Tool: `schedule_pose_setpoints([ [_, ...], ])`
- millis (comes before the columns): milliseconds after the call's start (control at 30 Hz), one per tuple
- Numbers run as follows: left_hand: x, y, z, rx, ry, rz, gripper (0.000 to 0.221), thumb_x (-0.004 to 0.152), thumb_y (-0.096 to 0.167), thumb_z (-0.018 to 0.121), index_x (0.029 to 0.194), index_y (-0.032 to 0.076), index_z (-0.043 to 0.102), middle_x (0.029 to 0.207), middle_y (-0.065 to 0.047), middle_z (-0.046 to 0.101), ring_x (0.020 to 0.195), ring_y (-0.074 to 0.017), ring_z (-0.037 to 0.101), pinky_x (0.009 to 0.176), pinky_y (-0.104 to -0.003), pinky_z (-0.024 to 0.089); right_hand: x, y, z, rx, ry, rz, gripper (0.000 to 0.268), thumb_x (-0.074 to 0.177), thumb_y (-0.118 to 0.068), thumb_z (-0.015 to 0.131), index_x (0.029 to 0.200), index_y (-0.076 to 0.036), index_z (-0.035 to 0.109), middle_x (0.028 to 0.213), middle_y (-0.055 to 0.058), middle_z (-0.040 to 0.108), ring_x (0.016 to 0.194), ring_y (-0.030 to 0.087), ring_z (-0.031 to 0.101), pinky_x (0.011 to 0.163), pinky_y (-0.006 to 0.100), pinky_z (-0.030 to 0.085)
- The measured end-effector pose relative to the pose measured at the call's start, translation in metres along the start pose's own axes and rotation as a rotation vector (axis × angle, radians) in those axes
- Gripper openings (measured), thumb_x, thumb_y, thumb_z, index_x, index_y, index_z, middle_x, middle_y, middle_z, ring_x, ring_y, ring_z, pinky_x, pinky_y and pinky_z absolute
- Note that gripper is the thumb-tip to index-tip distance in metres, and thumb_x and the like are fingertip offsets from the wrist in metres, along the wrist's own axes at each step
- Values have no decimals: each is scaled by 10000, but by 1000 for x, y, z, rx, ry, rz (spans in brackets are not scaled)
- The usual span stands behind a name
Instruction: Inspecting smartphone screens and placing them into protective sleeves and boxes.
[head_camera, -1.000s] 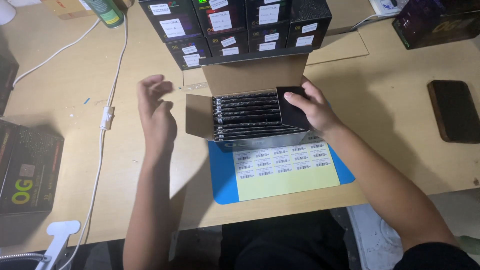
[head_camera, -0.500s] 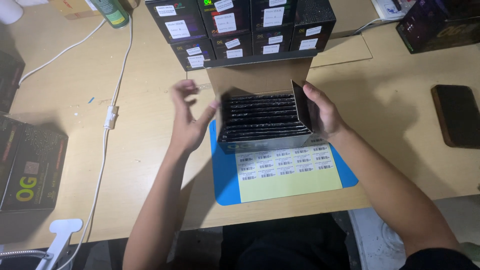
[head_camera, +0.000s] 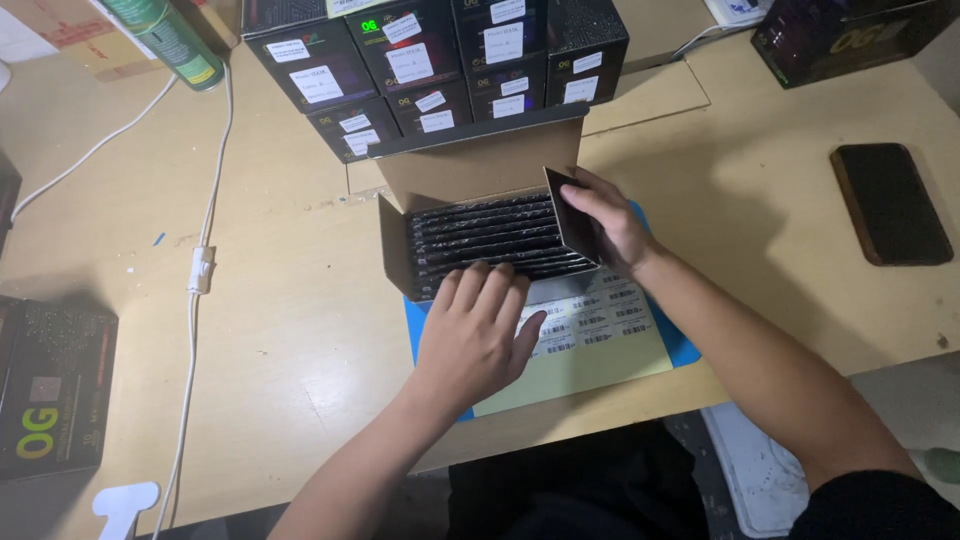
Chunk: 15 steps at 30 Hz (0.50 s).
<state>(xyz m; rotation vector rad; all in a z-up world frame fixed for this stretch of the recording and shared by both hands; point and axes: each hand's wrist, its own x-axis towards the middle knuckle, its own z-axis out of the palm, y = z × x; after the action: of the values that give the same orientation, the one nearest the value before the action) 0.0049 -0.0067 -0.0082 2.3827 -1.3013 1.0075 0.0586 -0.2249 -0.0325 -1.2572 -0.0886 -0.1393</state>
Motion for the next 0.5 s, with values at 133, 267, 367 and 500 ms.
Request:
schedule_pose_setpoints([
  [133, 5, 1, -6, -6, -44, -56, 377, 912, 315, 700, 1116, 1, 663, 1037, -172, 623, 1055, -382, 629, 921, -473, 500, -8, -28, 23, 9, -23, -8, 255, 968, -246, 624, 1152, -82, 689, 840, 5, 598, 785, 91, 569, 715, 222, 476],
  [267, 0, -10, -3, -62, 10, -64, 341, 901, 340, 709, 1078, 49, 691, 1032, -140, 653, 1046, -356, 641, 939, -474, 479, -11, -13, 10, -7, -15, 24, 280, 934, -256, 665, 1145, -74, 697, 785, 27, 599, 743, 102, 593, 666, 232, 485],
  [367, -5, -41, -13, -148, 262, -135, 173, 868, 257, 677, 983, 134, 717, 931, -32, 686, 881, -279, 640, 873, -414, 432, -8, -7, 0, -84, -7, 53, 289, 901, -234, 721, 1137, -67, 713, 805, 53, 621, 745, 127, 576, 689, 260, 504],
  [500, -9, -82, -37, -352, 540, -697, 313, 874, -14, 470, 1096, 165, 600, 1009, 27, 620, 966, -197, 571, 927, -347, 394, -7, -11, 3, -47, 2, 73, 247, 890, -219, 748, 1069, -54, 708, 740, 72, 598, 681, 120, 581, 607, 239, 513],
])
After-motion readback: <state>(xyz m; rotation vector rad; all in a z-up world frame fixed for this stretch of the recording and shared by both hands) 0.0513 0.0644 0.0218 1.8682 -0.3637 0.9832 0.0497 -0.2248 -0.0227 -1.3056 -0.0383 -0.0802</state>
